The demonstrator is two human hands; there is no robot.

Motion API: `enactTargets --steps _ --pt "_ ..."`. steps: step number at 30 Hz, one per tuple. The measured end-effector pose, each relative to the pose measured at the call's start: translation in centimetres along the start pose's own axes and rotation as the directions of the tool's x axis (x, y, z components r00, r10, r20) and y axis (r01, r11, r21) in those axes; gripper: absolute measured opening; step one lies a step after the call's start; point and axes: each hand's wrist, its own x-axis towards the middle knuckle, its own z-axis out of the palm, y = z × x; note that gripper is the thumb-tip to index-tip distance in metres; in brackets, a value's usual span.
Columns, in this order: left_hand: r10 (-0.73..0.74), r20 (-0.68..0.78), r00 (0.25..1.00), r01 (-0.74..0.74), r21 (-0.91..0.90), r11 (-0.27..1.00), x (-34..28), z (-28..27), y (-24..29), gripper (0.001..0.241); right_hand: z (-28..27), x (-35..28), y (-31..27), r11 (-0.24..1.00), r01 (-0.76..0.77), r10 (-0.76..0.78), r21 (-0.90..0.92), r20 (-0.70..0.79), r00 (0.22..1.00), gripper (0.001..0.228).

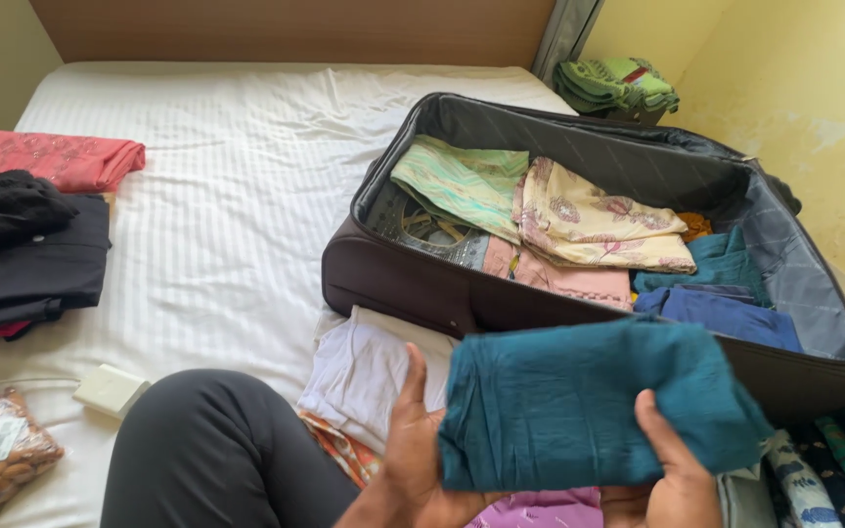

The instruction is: The person folds various garments, including shirts, pants, and patterned fabrics, and places them into an open suitcase on a bed. The person handles each item individually, folding them neatly before arranging them inside the luggage.

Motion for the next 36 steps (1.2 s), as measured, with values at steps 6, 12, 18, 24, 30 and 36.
enactTargets --steps 6,12,18,24,30,36 --pt "0.073 -0.007 0.997 -0.067 0.334 0.94 0.9 1.9 0.9 0.088 -5.7 6.8 1.2 0.917 0.163 -0.117 -0.363 0.145 0.982 0.05" --pt "0.314 -0.15 0.938 -0.087 0.773 0.628 3.5 4.8 4.1 0.037 -3.0 6.5 -3.7 0.973 0.16 -0.128 -0.164 0.189 0.974 0.056" --pt "0.293 -0.052 0.955 -0.068 0.921 0.383 5.7 12.7 11.0 0.034 4.7 7.3 -8.8 0.968 0.135 -0.04 -0.213 0.4 0.916 0.053" --pt "0.371 -0.207 0.905 0.125 0.965 0.232 9.0 16.7 17.8 0.045 13.6 9.7 -9.9 0.891 0.311 -0.141 -0.331 0.45 0.882 0.06" --pt "0.577 -0.159 0.801 0.218 0.975 -0.033 12.9 15.5 24.4 0.048 19.5 15.9 -6.5 0.856 0.312 -0.085 -0.412 0.483 0.872 0.057" --pt "0.614 -0.051 0.788 0.284 0.914 -0.289 16.3 10.0 29.0 0.038 21.2 20.1 -1.9 0.798 0.201 0.115 -0.568 0.471 0.875 0.061"
